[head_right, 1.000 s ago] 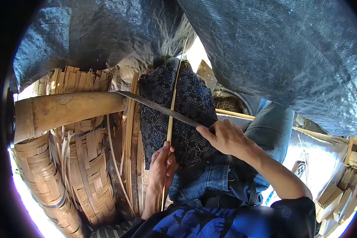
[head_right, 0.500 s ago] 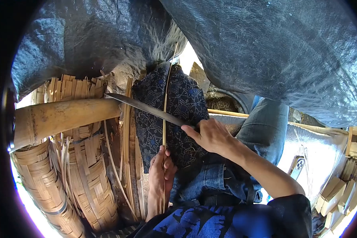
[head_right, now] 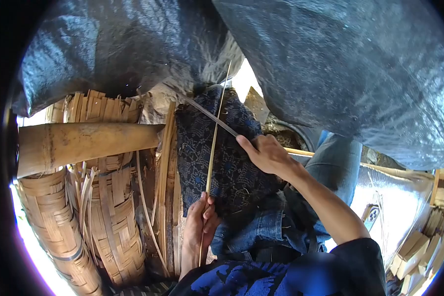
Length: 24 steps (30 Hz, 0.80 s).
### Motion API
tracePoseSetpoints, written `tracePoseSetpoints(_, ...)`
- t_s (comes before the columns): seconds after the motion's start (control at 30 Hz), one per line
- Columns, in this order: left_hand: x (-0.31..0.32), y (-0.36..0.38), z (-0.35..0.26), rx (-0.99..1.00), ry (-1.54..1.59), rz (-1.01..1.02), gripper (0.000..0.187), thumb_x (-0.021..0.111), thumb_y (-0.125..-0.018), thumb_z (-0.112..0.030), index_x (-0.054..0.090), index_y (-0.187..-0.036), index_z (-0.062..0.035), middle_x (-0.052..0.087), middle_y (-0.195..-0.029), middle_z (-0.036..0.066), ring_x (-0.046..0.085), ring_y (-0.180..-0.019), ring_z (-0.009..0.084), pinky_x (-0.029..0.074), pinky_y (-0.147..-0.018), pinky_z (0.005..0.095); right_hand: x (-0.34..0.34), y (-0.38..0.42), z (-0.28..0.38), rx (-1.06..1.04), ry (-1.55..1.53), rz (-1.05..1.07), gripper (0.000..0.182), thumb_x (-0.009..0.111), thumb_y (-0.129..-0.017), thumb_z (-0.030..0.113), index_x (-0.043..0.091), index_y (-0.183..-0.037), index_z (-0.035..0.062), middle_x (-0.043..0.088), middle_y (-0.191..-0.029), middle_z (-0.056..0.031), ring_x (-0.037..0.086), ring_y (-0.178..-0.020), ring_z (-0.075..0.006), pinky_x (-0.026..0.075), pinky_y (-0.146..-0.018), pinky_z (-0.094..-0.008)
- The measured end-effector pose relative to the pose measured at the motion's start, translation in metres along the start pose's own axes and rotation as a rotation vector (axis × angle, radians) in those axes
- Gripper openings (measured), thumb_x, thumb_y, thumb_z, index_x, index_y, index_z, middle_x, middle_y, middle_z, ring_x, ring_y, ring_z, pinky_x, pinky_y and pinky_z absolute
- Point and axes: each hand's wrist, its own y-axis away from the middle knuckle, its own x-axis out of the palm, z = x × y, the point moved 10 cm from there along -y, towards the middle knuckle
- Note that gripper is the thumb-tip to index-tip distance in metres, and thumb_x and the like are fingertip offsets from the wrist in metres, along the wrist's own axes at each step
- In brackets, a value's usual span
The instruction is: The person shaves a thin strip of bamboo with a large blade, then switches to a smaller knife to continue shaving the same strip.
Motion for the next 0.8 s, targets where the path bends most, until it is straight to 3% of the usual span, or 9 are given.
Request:
tracePoseSetpoints(0.17,0.010,-0.022,-0.008,0.009,-0.037,0.024,0.028,0.042,-0.098,-0.028,0.054,-0.086,-0.0061,0.042,-0.055,-0.004,0.027,-0.032,0.0055,0.023,-0.034,0.0195,0.009,0.040,0.007,0.002,0.001,0.125,0.068,0.042,-0.091,0.055,0.059,-0.060,-0.0036,0.052,-0.052,-0.0233,0.057,-0.056,-0.0406,0.045,-0.060,-0.0480)
tracePoseSetpoints(0.2,0.010,-0.024,-0.007,-0.003,-0.009,0.010,0.027,0.043,-0.097,-0.028,0.054,-0.087,-0.0060,0.043,-0.055,-0.004,0.027,-0.033,0.0050,0.023,-0.034,0.0190,0.001,0.048,0.017,-0.126,0.071,-0.052,0.063,0.044,-0.091,0.053,0.063,-0.066,-0.0020,0.054,-0.056,-0.0232,0.059,-0.059,-0.0384,0.046,-0.059,-0.0459)
tracePoseSetpoints(0.3,0.009,-0.025,-0.007,0.012,-0.049,0.039,0.027,0.043,-0.097,-0.028,0.054,-0.086,-0.0061,0.044,-0.055,-0.003,0.027,-0.033,0.0045,0.023,-0.034,0.0186,0.011,0.050,-0.003,0.081,0.087,0.144,0.061,0.046,-0.090,0.053,0.066,-0.072,-0.0017,0.057,-0.062,-0.0250,0.061,-0.066,-0.0365,0.047,-0.061,-0.0453)
tracePoseSetpoints(0.37,0.007,-0.025,-0.004,0.020,-0.080,0.026,0.027,0.043,-0.097,-0.028,0.055,-0.086,-0.0060,0.044,-0.054,-0.003,0.027,-0.033,0.0042,0.023,-0.033,0.0186,0.018,0.052,-0.009,-0.022,0.145,0.117,0.053,0.046,-0.091,0.050,0.067,-0.091,0.0018,0.057,-0.064,-0.0228,0.060,-0.064,-0.0360,0.047,-0.059,-0.0448)
tracePoseSetpoints(0.43,0.004,-0.023,-0.004,0.062,-0.133,0.003,0.026,0.044,-0.097,-0.028,0.055,-0.087,-0.0061,0.043,-0.052,-0.004,0.027,-0.032,0.0043,0.022,-0.032,0.0191,0.019,0.065,0.014,-0.491,0.316,-0.112,0.045,0.046,-0.092,0.047,0.061,-0.115,0.0103,0.056,-0.064,-0.0177,0.057,-0.055,-0.0354,0.046,-0.052,-0.0435)
tracePoseSetpoints(0.63,0.008,0.005,0.012,0.014,-0.088,-0.039,0.029,0.048,-0.095,-0.030,0.053,-0.079,-0.0069,0.040,-0.050,-0.003,0.025,-0.035,0.0044,0.019,-0.034,0.0188,0.031,0.046,-0.006,-0.273,0.315,-0.024,0.033,0.046,-0.095,0.033,0.056,-0.122,0.0154,0.053,-0.070,-0.0169,0.053,-0.059,-0.0321,0.040,-0.053,-0.0433)
tracePoseSetpoints(0.67,0.007,0.011,0.013,-0.006,-0.081,-0.044,0.029,0.048,-0.095,-0.030,0.052,-0.079,-0.0073,0.039,-0.050,-0.003,0.025,-0.035,0.0045,0.019,-0.034,0.0187,0.027,0.030,-0.023,-0.017,0.153,0.008,0.041,0.044,-0.095,0.039,0.063,-0.102,0.0041,0.052,-0.063,-0.0193,0.050,-0.055,-0.0340,0.039,-0.053,-0.0443)
tracePoseSetpoints(0.7,0.003,0.013,0.014,-0.006,-0.087,-0.044,0.029,0.048,-0.095,-0.030,0.052,-0.079,-0.0073,0.039,-0.050,-0.003,0.025,-0.035,0.0045,0.019,-0.034,0.0187,0.024,0.028,-0.016,-0.016,0.149,0.005,0.041,0.044,-0.095,0.039,0.063,-0.102,0.0041,0.052,-0.063,-0.0193,0.050,-0.055,-0.0340,0.039,-0.053,-0.0443)
tracePoseSetpoints(0.8,-0.001,0.009,0.011,0.024,-0.049,-0.024,0.028,0.048,-0.096,-0.030,0.052,-0.080,-0.0071,0.039,-0.050,-0.003,0.026,-0.035,0.0047,0.020,-0.035,0.0183,0.016,0.025,-0.016,0.065,0.010,-0.008,0.070,0.042,-0.092,0.050,0.048,-0.056,-0.0091,0.042,-0.049,-0.0250,0.042,-0.049,-0.0388,0.039,-0.056,-0.0441)
